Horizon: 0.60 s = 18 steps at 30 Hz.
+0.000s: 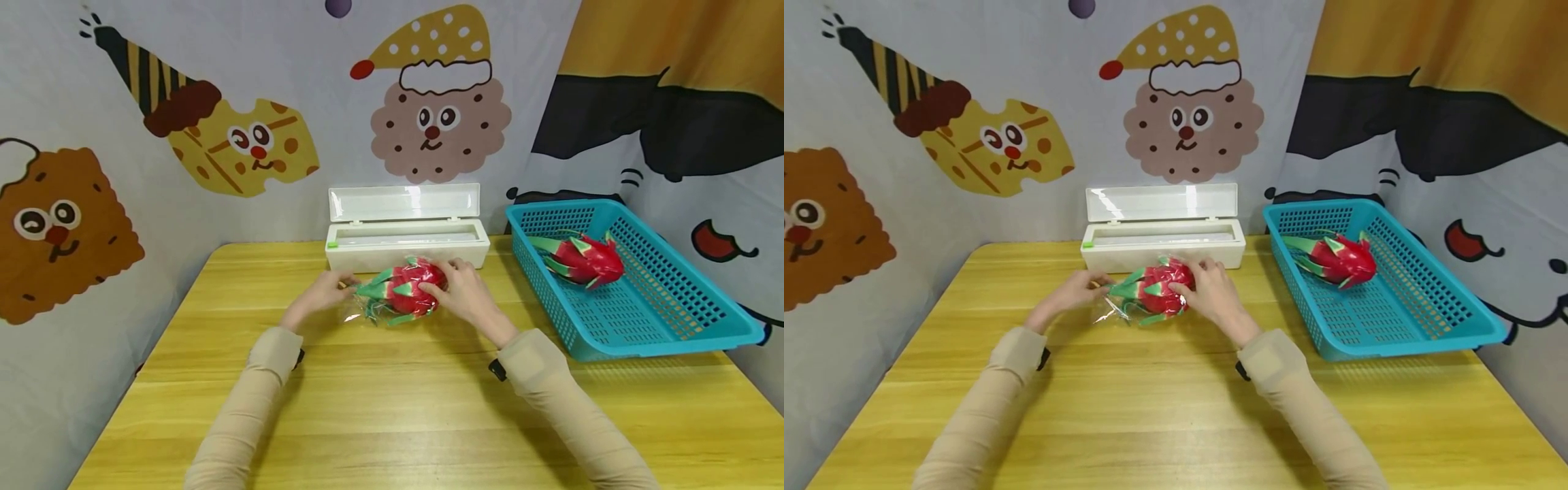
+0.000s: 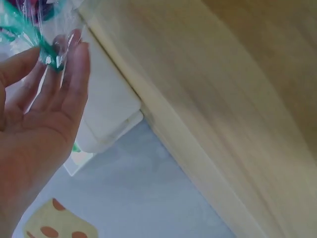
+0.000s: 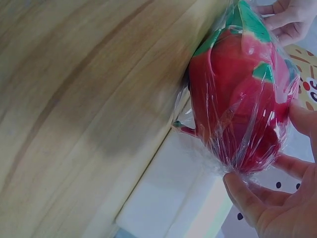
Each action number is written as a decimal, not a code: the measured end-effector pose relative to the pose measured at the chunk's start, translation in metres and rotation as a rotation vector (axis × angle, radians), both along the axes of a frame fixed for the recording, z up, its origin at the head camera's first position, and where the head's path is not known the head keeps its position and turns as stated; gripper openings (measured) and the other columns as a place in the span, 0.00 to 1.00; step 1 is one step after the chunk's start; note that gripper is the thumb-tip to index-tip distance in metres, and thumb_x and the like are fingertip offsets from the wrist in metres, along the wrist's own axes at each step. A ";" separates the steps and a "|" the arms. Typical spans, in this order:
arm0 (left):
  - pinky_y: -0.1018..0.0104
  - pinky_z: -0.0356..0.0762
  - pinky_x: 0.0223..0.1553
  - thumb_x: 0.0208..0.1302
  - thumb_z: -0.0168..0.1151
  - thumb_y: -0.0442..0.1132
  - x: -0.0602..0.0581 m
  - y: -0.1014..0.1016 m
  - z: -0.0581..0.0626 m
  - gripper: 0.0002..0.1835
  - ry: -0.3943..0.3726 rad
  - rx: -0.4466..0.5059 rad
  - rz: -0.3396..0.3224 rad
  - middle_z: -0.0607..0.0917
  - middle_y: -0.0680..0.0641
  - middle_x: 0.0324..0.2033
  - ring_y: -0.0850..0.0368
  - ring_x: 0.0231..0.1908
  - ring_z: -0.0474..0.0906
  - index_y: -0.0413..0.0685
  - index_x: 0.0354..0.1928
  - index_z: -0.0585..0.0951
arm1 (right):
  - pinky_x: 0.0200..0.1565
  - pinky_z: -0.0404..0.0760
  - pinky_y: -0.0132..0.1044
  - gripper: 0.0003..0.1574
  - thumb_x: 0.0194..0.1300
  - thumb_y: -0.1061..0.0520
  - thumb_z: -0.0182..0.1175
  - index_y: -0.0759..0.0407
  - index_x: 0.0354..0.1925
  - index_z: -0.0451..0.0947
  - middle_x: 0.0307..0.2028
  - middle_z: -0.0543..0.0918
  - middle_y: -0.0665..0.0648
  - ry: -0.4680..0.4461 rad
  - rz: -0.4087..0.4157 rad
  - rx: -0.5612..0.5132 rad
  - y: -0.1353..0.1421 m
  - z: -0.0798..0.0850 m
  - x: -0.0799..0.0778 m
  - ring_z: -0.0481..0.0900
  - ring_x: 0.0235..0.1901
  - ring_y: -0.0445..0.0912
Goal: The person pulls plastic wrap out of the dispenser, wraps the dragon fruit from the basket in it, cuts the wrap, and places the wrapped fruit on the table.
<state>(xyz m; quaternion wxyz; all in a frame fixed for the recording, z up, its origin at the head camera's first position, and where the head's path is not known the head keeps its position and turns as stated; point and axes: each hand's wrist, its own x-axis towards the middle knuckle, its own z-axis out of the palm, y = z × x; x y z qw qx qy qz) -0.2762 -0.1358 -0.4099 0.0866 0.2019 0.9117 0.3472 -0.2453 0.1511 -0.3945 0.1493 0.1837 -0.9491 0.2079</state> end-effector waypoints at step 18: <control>0.77 0.64 0.14 0.67 0.52 0.29 0.003 0.012 -0.008 0.09 0.262 0.017 -0.001 0.85 0.41 0.31 0.64 0.15 0.65 0.44 0.44 0.79 | 0.52 0.79 0.58 0.36 0.60 0.40 0.63 0.54 0.62 0.72 0.54 0.77 0.71 -0.071 0.006 -0.048 0.004 0.001 -0.002 0.76 0.52 0.64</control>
